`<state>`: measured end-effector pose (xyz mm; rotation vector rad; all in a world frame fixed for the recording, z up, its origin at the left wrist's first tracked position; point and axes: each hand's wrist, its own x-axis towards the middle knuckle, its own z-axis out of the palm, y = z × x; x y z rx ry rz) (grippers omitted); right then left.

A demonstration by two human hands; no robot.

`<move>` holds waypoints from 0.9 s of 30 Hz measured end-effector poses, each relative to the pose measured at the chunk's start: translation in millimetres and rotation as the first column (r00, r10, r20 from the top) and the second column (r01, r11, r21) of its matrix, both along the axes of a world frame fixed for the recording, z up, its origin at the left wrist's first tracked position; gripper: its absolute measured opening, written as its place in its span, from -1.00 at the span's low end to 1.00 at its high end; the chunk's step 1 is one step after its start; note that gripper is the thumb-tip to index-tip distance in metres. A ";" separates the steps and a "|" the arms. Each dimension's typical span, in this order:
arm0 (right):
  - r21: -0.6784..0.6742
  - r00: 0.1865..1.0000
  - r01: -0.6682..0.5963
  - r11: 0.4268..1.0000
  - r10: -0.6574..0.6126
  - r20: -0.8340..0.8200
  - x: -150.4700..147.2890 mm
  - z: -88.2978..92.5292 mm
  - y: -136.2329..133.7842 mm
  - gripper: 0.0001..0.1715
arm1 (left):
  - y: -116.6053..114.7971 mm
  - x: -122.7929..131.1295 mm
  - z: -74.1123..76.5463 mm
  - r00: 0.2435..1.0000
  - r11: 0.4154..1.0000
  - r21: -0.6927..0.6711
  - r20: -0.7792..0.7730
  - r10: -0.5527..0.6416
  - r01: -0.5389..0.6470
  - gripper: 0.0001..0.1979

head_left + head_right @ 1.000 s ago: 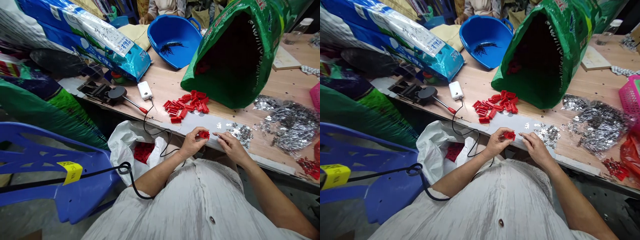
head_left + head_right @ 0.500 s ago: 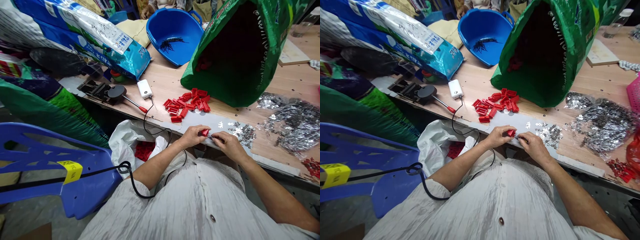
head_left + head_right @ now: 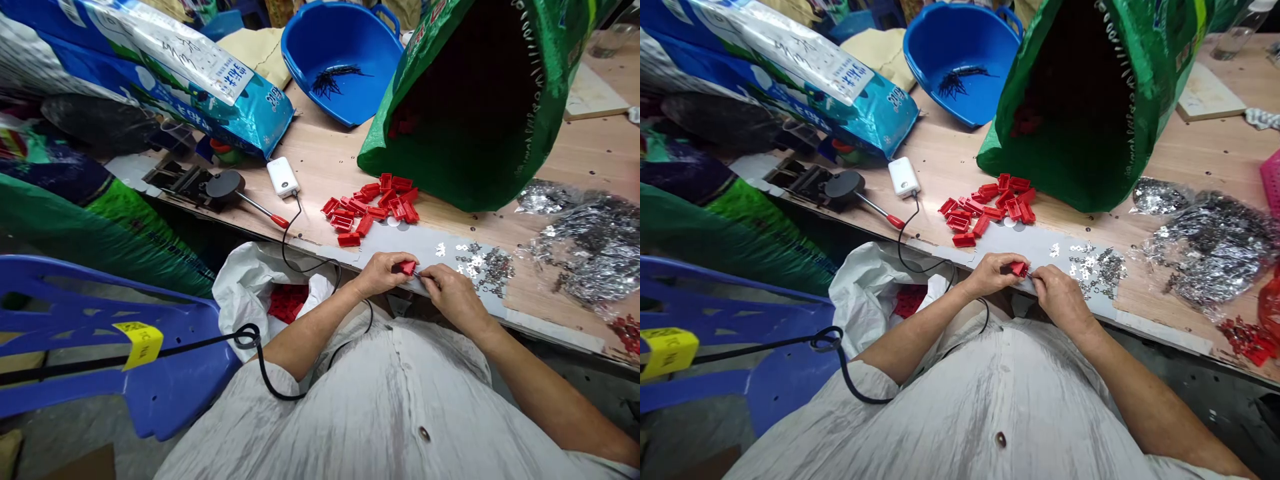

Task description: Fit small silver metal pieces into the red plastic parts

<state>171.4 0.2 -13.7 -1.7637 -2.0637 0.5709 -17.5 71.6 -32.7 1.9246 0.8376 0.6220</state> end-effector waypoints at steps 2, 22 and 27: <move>-0.007 0.998 0.025 1.000 -0.024 0.051 -4.7 -0.2 0.6 -0.77 | -0.6 0.7 -1.2 1.000 1.000 0.002 0.003 0.016 -0.016 -0.68; -0.039 0.939 -0.138 0.990 0.118 -0.324 4.8 19.1 -21.2 -0.49 | -51.0 14.1 28.1 0.609 0.409 -0.870 0.488 0.625 0.277 -0.77; 0.010 0.960 -0.116 0.993 0.115 -0.254 4.2 19.8 -24.4 -0.51 | -60.1 18.7 35.0 0.572 0.289 -0.903 0.426 0.701 0.318 -0.90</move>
